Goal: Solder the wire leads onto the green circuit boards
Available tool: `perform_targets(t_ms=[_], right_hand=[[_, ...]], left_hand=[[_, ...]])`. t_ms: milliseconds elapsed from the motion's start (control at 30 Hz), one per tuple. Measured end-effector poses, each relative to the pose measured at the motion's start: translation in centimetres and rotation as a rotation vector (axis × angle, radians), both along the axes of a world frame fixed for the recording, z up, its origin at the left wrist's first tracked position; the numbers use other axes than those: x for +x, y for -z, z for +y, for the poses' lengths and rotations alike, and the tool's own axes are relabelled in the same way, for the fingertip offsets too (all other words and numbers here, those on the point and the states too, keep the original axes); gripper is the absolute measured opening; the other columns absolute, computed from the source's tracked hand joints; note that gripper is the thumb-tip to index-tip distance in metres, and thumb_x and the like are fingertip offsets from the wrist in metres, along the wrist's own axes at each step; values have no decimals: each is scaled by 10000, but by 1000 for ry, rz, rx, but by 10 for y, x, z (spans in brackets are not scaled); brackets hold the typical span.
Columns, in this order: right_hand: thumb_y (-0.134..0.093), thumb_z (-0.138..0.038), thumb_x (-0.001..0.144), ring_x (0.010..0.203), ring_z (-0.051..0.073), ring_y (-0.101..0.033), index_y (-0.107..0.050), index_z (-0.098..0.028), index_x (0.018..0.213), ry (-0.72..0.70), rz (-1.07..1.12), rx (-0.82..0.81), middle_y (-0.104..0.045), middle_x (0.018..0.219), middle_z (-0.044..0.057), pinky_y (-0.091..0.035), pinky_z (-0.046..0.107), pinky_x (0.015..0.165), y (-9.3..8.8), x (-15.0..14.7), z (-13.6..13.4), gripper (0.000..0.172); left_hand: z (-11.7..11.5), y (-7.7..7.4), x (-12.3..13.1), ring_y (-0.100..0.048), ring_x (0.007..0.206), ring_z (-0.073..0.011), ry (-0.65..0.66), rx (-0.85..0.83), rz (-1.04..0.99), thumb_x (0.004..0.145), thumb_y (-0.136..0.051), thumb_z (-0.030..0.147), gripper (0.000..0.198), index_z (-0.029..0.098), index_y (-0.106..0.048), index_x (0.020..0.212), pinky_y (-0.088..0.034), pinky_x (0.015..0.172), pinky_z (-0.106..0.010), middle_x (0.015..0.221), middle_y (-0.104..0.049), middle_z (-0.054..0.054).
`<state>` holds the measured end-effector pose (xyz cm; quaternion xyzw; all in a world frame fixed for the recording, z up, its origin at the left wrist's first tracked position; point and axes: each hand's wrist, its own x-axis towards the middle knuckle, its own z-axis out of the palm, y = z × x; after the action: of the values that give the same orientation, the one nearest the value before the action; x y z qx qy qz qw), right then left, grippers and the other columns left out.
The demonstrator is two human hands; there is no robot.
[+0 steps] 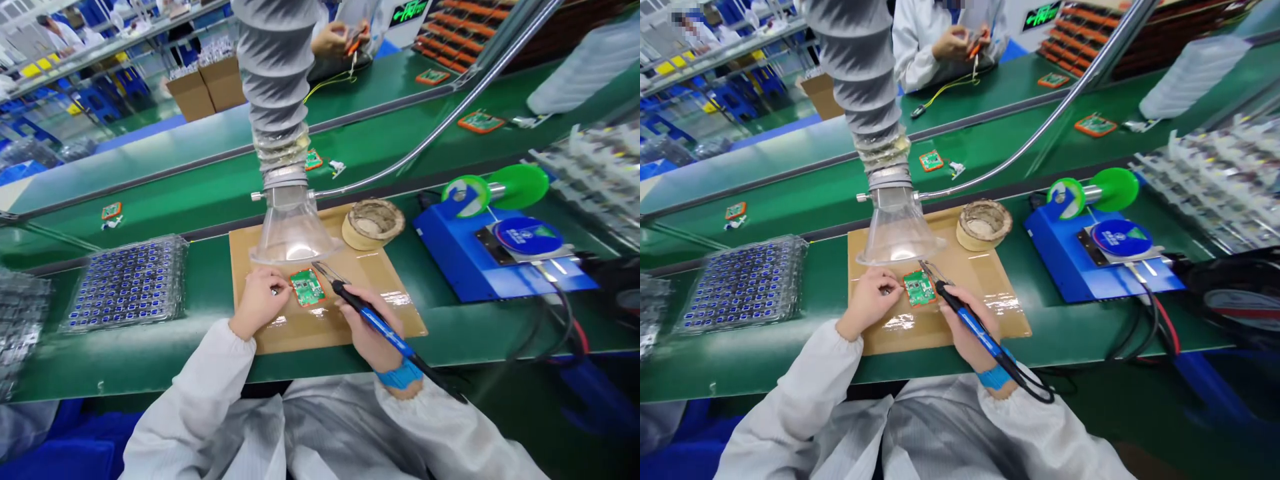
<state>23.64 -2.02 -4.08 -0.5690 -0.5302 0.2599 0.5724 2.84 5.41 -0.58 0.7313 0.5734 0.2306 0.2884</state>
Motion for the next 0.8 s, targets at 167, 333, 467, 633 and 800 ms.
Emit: perform_targets(t_ms=[167, 333, 467, 633, 800], right_hand=[[-669, -338, 919, 796, 218, -741, -712, -248, 1001, 1, -50, 34, -756, 913, 54, -614, 347, 716, 11, 10, -11, 129], [-690, -287, 904, 821, 217, -743, -702, -253, 988, -77, -104, 18, -759, 915, 48, -598, 324, 710, 14, 6, -9, 91], [-699, -266, 891, 805, 213, -746, -695, -257, 984, -101, -162, 34, -762, 904, 37, -595, 313, 698, 6, 4, -5, 93], [-700, -243, 880, 791, 202, -747, -693, -258, 976, -113, -186, 40, -765, 891, 23, -593, 296, 698, 3, 2, -2, 97], [-692, -223, 880, 751, 186, -732, -683, -252, 971, -144, -185, 62, -753, 868, 17, -577, 283, 674, 1, 1, -2, 96]], left_hand=[[2, 7, -3, -622, 929, -209, 39, 5, 21, 832, -716, 143, 173, 201, -714, 669, -436, 907, -394, 860, -725, -14], [1, 11, -7, -632, 918, -212, 67, 28, -14, 818, -714, 129, 174, 198, -676, 663, -417, 904, -412, 874, -732, -6], [1, 15, -9, -631, 891, -199, 80, 56, -62, 812, -699, 112, 185, 192, -643, 654, -415, 902, -401, 865, -729, 5], [0, 15, -10, -624, 894, -198, 91, 52, -44, 792, -694, 98, 186, 187, -621, 646, -405, 894, -396, 868, -725, 6], [-1, 12, -8, -620, 913, -200, 88, 30, -21, 787, -690, 95, 189, 188, -617, 640, -402, 897, -395, 875, -724, 7]])
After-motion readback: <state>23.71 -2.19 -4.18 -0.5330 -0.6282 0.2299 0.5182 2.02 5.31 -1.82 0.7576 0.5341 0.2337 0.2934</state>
